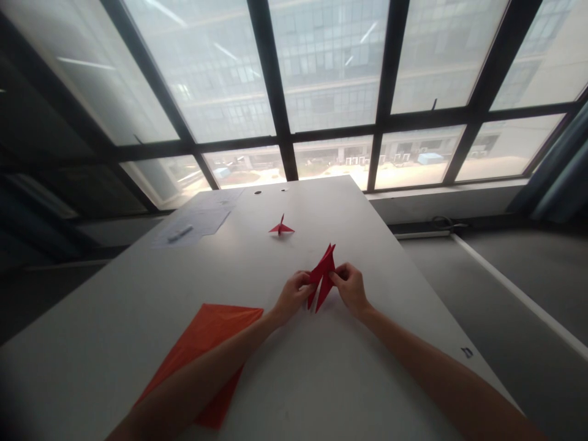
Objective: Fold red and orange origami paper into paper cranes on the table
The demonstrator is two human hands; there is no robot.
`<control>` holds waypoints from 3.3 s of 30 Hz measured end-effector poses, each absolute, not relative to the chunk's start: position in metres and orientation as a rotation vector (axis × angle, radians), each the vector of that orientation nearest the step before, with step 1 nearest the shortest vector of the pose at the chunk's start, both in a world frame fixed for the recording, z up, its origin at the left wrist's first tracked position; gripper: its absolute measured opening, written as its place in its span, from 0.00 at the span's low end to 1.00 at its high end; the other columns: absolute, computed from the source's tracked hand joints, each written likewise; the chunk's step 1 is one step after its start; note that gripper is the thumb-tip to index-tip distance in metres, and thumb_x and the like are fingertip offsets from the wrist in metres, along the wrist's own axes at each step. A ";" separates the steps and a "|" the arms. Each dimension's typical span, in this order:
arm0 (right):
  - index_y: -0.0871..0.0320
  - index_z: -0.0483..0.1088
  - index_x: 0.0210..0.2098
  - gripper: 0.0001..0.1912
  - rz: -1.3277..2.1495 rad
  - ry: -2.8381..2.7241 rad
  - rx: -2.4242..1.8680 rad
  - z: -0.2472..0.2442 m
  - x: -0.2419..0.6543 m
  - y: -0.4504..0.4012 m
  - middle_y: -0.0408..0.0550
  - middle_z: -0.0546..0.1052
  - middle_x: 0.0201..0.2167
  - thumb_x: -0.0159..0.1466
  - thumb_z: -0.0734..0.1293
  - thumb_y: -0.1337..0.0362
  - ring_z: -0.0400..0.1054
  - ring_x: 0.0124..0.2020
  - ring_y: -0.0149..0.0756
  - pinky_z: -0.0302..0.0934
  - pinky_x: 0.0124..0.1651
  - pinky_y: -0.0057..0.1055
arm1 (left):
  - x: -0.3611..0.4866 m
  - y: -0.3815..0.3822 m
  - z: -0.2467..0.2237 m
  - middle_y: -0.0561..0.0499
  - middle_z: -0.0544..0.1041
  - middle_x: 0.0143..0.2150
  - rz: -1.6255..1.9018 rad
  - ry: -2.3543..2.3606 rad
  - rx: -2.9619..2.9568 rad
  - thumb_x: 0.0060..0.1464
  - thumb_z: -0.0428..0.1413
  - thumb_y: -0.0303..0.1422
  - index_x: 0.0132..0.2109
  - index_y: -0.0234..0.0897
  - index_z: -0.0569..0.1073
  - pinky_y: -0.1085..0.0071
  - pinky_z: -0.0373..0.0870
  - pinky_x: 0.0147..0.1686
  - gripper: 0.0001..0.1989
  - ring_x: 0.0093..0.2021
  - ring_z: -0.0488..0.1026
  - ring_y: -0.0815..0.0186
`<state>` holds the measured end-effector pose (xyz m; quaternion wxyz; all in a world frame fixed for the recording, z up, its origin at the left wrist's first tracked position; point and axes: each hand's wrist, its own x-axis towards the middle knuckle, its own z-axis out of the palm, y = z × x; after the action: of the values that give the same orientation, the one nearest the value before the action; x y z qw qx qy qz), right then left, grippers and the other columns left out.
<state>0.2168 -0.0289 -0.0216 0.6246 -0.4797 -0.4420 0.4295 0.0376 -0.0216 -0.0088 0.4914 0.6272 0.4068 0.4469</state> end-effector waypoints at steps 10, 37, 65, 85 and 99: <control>0.57 0.68 0.28 0.18 0.984 -1.040 -1.063 -0.017 0.216 -0.031 0.44 0.75 0.25 0.51 0.76 0.52 0.69 0.28 0.36 0.66 0.32 0.33 | 0.037 -0.024 -0.013 0.49 0.75 0.34 1.075 1.003 1.475 0.56 0.58 0.43 0.40 0.37 0.71 0.74 0.71 0.28 0.13 0.32 0.73 0.67; 0.60 0.76 0.37 0.21 1.187 -0.922 -0.964 -0.013 0.216 -0.033 0.50 0.80 0.35 0.48 0.77 0.54 0.72 0.34 0.41 0.68 0.39 0.37 | 0.035 -0.026 0.001 0.44 0.81 0.39 0.897 0.857 1.343 0.47 0.66 0.40 0.56 0.34 0.71 0.69 0.72 0.33 0.30 0.36 0.78 0.60; 0.59 0.74 0.35 0.20 1.198 -1.068 -1.009 -0.009 0.216 -0.034 0.48 0.77 0.33 0.50 0.77 0.53 0.72 0.31 0.37 0.71 0.33 0.35 | 0.033 -0.027 0.002 0.43 0.77 0.47 1.008 0.762 1.285 0.48 0.66 0.38 0.56 0.37 0.69 0.68 0.72 0.41 0.29 0.43 0.76 0.59; 0.58 0.69 0.31 0.18 1.250 -1.138 -0.958 -0.004 0.213 -0.038 0.44 0.74 0.28 0.53 0.75 0.51 0.70 0.29 0.35 0.69 0.33 0.34 | 0.035 -0.026 0.003 0.50 0.76 0.35 1.050 0.906 1.329 0.49 0.64 0.43 0.39 0.32 0.74 0.74 0.68 0.32 0.18 0.32 0.72 0.67; 0.61 0.72 0.32 0.15 1.289 -1.194 -1.030 -0.005 0.214 -0.041 0.46 0.77 0.29 0.53 0.75 0.57 0.71 0.29 0.35 0.66 0.33 0.31 | 0.035 -0.025 -0.002 0.48 0.76 0.41 1.081 0.802 1.225 0.48 0.65 0.39 0.42 0.33 0.71 0.67 0.74 0.37 0.18 0.38 0.75 0.63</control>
<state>0.2141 -0.0408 -0.0053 0.5249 -0.4304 -0.4990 0.5388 0.0349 -0.0253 -0.0015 0.6137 0.5315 0.3481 0.4687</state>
